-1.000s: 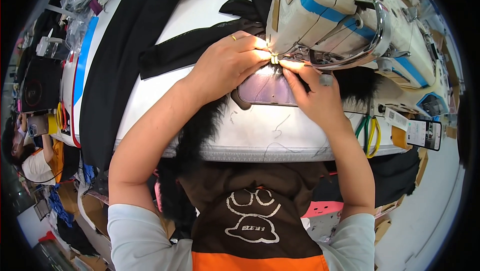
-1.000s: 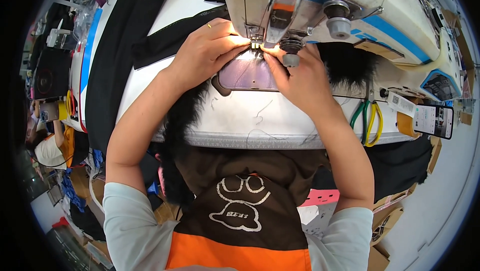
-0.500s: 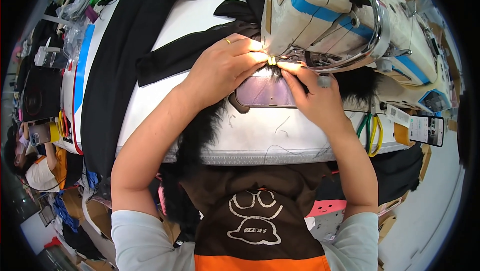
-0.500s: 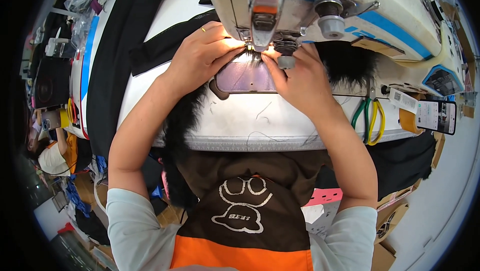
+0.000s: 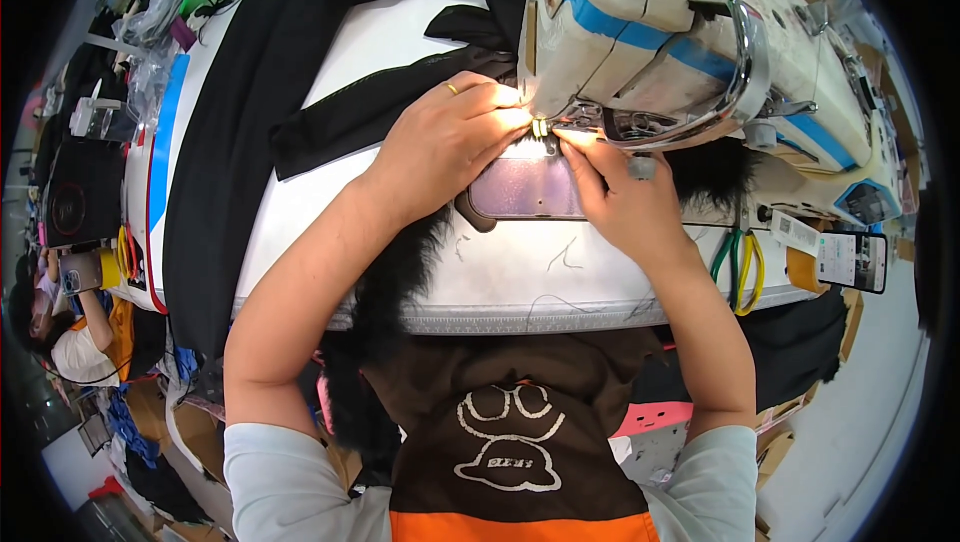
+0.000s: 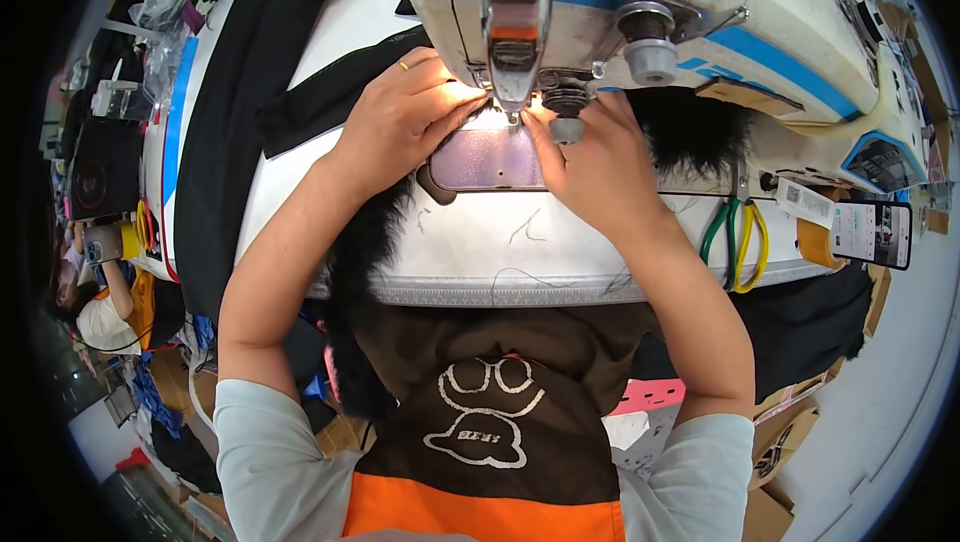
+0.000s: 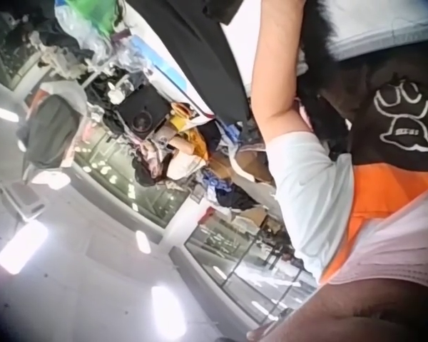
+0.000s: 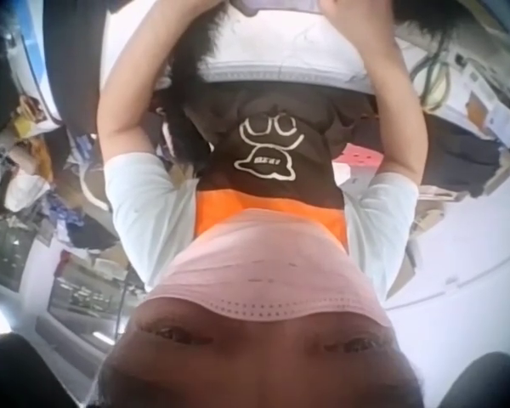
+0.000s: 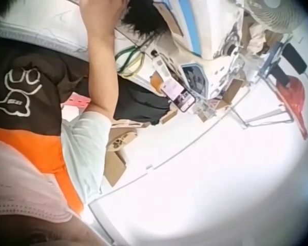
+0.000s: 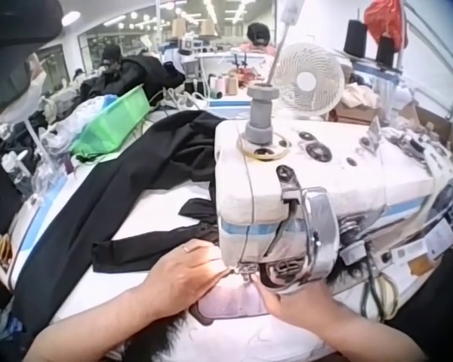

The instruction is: Use an industrial sewing machine to join pieces of fabric and trim excess with scissors.

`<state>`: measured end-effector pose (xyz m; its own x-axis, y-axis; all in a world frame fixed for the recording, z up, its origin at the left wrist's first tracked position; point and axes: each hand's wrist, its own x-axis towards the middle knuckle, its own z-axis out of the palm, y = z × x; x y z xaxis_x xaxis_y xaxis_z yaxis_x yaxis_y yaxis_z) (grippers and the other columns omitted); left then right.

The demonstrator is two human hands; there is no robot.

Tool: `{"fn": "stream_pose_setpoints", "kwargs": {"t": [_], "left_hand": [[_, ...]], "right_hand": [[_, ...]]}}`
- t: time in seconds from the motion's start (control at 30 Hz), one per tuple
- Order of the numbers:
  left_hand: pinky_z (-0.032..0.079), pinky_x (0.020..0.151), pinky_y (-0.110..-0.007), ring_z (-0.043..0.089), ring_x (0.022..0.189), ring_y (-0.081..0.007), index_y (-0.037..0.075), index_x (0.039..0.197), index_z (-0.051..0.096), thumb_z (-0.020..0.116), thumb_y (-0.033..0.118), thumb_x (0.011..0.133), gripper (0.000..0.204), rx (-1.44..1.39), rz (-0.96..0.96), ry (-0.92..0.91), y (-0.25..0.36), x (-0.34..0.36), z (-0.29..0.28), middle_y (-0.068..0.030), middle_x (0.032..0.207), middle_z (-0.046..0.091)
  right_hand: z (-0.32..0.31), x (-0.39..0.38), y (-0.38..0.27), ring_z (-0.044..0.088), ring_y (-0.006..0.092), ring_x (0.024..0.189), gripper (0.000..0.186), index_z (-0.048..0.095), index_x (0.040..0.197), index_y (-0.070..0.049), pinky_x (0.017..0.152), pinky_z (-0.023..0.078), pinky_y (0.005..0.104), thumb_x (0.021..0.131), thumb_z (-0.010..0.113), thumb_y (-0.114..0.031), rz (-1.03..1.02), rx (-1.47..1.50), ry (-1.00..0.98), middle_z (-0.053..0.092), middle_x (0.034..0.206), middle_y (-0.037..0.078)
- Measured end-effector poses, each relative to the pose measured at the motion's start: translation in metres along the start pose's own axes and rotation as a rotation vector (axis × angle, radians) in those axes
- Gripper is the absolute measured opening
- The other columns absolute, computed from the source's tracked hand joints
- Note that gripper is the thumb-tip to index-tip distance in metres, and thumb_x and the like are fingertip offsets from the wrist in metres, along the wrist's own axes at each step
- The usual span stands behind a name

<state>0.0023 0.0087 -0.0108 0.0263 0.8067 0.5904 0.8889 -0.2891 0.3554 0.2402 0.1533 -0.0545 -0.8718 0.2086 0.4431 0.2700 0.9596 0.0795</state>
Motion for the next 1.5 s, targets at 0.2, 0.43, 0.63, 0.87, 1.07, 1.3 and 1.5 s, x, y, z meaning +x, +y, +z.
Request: {"fn": "stream_pose_setpoints", "kwargs": {"t": [0.2, 0.43, 0.63, 0.87, 1.07, 1.3, 1.5], "left_hand": [[0.057, 0.078, -0.041, 0.067, 0.092, -0.0281, 0.009, 0.103, 0.077, 0.083, 0.007, 0.089, 0.015, -0.019, 0.005, 0.025, -0.001, -0.002, 0.002, -0.0044, 0.092, 0.067], [0.059, 0.092, -0.04, 0.069, 0.11, -0.0278, 0.007, 0.109, 0.079, 0.078, 0.011, 0.093, 0.016, 0.006, -0.023, -0.037, -0.002, -0.006, 0.001, -0.0036, 0.114, 0.073], [0.058, 0.089, -0.041, 0.069, 0.109, -0.0284, 0.008, 0.107, 0.079, 0.079, 0.013, 0.093, 0.015, 0.008, -0.027, -0.04, -0.003, -0.005, 0.001, -0.0039, 0.114, 0.073], [0.056, 0.084, -0.043, 0.067, 0.103, -0.0312, 0.009, 0.103, 0.068, 0.085, 0.014, 0.086, 0.025, -0.156, 0.032, -0.125, 0.004, -0.009, -0.009, -0.0066, 0.108, 0.068], [0.061, 0.087, -0.039, 0.071, 0.106, -0.0323, 0.005, 0.105, 0.07, 0.09, 0.012, 0.085, 0.028, -0.146, -0.001, -0.11, 0.012, -0.01, -0.014, -0.0091, 0.116, 0.069], [0.052, 0.089, -0.042, 0.065, 0.1, -0.0302, 0.008, 0.101, 0.064, 0.082, 0.016, 0.087, 0.024, 0.309, -0.149, -0.128, 0.052, -0.033, -0.023, -0.0081, 0.107, 0.064], [0.051, 0.081, -0.042, 0.066, 0.09, -0.0293, 0.008, 0.101, 0.063, 0.074, 0.015, 0.096, 0.014, 0.254, -0.257, -0.221, 0.079, -0.038, -0.025, -0.0087, 0.096, 0.064]], "right_hand": [[-0.004, -0.001, 0.002, 0.073, 0.0135, 0.106, 0.03, 0.08, 0.129, -0.02, 0.094, 0.055, 0.0408, 0.1, 0.078, -0.021, -0.041, -0.019, -0.009, 0.071, 0.124, -0.009], [-0.016, 0.014, -0.005, 0.076, 0.0198, 0.098, 0.026, 0.079, 0.125, -0.02, 0.092, 0.058, 0.0417, 0.099, 0.081, -0.021, 0.065, 0.197, 0.061, 0.077, 0.107, -0.003], [-0.023, 0.02, -0.01, 0.078, 0.0245, 0.096, 0.025, 0.077, 0.122, -0.019, 0.088, 0.06, 0.0405, 0.098, 0.082, -0.022, 0.095, 0.225, 0.083, 0.08, 0.103, 0.002], [-0.038, 0.025, -0.01, 0.076, 0.0286, 0.098, 0.018, 0.076, 0.11, -0.012, 0.088, 0.06, 0.0371, 0.093, 0.083, -0.011, 0.042, 0.557, 0.038, 0.078, 0.107, 0.006], [-0.037, 0.024, -0.007, 0.075, 0.0258, 0.096, 0.018, 0.075, 0.107, -0.012, 0.093, 0.057, 0.0365, 0.092, 0.085, -0.012, 0.031, 0.535, 0.061, 0.077, 0.105, 0.003], [-0.037, 0.026, -0.009, 0.075, 0.0261, 0.097, 0.019, 0.077, 0.109, -0.012, 0.095, 0.056, 0.0383, 0.091, 0.085, -0.011, 0.023, 0.506, 0.07, 0.077, 0.106, 0.003], [-0.04, 0.029, -0.011, 0.075, 0.031, 0.1, 0.024, 0.08, 0.113, -0.009, 0.087, 0.059, 0.0383, 0.09, 0.084, -0.003, 0.038, 0.616, 0.055, 0.076, 0.111, 0.008]]}}
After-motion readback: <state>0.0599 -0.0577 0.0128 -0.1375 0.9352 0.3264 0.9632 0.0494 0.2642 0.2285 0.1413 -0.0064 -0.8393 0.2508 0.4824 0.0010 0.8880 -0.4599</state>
